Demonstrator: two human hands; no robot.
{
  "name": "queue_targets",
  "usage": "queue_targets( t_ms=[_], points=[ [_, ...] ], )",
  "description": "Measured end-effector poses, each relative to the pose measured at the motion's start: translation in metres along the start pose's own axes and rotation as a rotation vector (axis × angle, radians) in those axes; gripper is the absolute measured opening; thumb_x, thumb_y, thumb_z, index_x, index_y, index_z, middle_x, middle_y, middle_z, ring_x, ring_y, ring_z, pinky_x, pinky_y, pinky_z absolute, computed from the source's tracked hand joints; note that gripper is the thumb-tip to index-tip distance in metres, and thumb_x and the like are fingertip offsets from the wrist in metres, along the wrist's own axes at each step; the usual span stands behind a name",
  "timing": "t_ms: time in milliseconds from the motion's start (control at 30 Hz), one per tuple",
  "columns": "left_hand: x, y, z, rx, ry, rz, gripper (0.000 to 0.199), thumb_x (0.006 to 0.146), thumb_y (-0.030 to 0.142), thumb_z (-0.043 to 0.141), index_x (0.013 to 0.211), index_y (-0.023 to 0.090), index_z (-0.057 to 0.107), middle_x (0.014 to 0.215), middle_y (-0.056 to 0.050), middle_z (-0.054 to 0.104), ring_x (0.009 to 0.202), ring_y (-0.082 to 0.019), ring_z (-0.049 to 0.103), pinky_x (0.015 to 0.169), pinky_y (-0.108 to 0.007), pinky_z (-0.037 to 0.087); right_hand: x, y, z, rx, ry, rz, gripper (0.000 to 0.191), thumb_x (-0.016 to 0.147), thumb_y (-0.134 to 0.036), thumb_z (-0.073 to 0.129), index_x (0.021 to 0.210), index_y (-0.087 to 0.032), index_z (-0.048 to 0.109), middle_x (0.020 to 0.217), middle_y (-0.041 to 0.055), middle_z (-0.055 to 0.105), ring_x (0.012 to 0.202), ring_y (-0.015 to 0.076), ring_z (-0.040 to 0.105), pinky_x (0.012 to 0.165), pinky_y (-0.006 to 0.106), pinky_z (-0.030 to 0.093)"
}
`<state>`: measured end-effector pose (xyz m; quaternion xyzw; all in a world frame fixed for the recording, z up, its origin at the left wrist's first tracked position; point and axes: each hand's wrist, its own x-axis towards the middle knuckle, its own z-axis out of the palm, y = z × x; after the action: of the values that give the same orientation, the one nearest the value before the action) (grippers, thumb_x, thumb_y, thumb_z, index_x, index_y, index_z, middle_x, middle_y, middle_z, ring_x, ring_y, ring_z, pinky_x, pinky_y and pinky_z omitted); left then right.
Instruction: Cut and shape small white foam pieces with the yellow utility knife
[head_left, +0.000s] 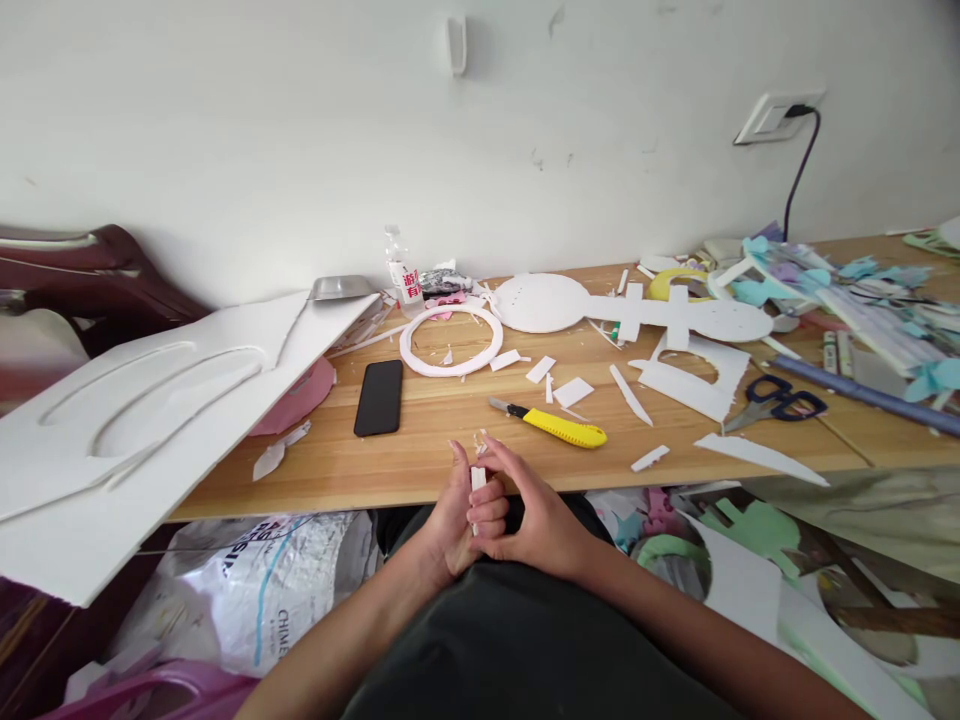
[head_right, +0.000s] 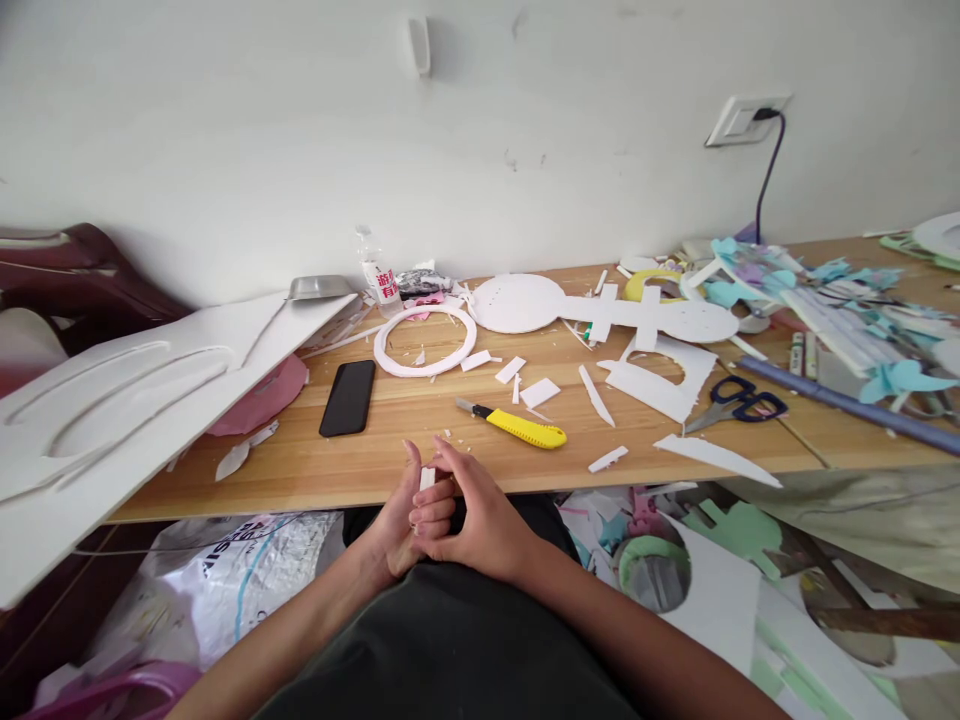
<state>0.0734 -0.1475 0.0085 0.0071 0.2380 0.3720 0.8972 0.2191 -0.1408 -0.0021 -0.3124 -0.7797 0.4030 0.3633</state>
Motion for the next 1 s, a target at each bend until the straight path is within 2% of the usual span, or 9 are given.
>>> queue_targets(
  t_ms=[133, 367, 533, 767, 1000],
  points=[
    [0.002, 0.001, -0.001, -0.032, -0.043, -0.008, 0.075, 0.073, 0.086, 0.017, 0.042, 0.018, 0.030, 0.032, 0.006, 0.020, 0.028, -0.002, 0.008, 0.026, -0.016, 0.010, 0.001, 0.001, -0.001, -0.034, -0.022, -0.060, 0.096, 0.068, -0.028, 0.081, 0.148, -0.033, 0.028, 0.138, 0.0073, 0.050, 0.126, 0.0257, 0.049, 0.107, 0.042, 0.040],
    [0.000, 0.003, 0.002, -0.071, -0.017, -0.025, 0.077, 0.081, 0.080, 0.014, 0.044, 0.016, 0.038, 0.035, 0.005, 0.024, 0.031, -0.003, 0.014, 0.028, -0.014, 0.018, 0.003, 0.004, -0.001, -0.052, -0.006, -0.070, 0.097, 0.068, -0.029, 0.082, 0.149, -0.035, 0.028, 0.141, 0.0054, 0.050, 0.130, 0.0258, 0.046, 0.109, 0.041, 0.039],
    [0.000, 0.004, -0.006, -0.089, -0.012, -0.007, 0.073, 0.086, 0.074, 0.022, 0.039, 0.018, 0.029, 0.030, 0.006, 0.017, 0.028, -0.003, 0.005, 0.026, -0.016, 0.010, 0.004, 0.005, 0.001, -0.072, -0.043, -0.025, 0.106, 0.064, -0.030, 0.084, 0.150, -0.033, 0.022, 0.144, 0.0073, 0.046, 0.129, 0.0259, 0.046, 0.108, 0.042, 0.039],
    [0.005, 0.002, -0.015, -0.010, -0.070, -0.057, 0.075, 0.081, 0.080, 0.022, 0.038, 0.019, 0.028, 0.027, 0.005, 0.019, 0.024, -0.003, 0.008, 0.026, -0.017, 0.006, 0.003, 0.002, 0.000, -0.107, -0.067, -0.017, 0.100, 0.064, -0.023, 0.082, 0.149, -0.030, 0.028, 0.138, 0.0076, 0.051, 0.124, 0.0251, 0.050, 0.105, 0.040, 0.042],
    [0.007, -0.001, -0.014, -0.074, -0.077, -0.025, 0.074, 0.078, 0.081, 0.024, 0.041, 0.018, 0.033, 0.030, 0.005, 0.023, 0.027, -0.002, 0.011, 0.025, -0.015, 0.011, 0.001, 0.005, 0.000, -0.122, -0.037, -0.025, 0.096, 0.065, -0.033, 0.082, 0.147, -0.030, 0.034, 0.128, 0.0073, 0.056, 0.117, 0.0254, 0.054, 0.101, 0.039, 0.045]
  ],
)
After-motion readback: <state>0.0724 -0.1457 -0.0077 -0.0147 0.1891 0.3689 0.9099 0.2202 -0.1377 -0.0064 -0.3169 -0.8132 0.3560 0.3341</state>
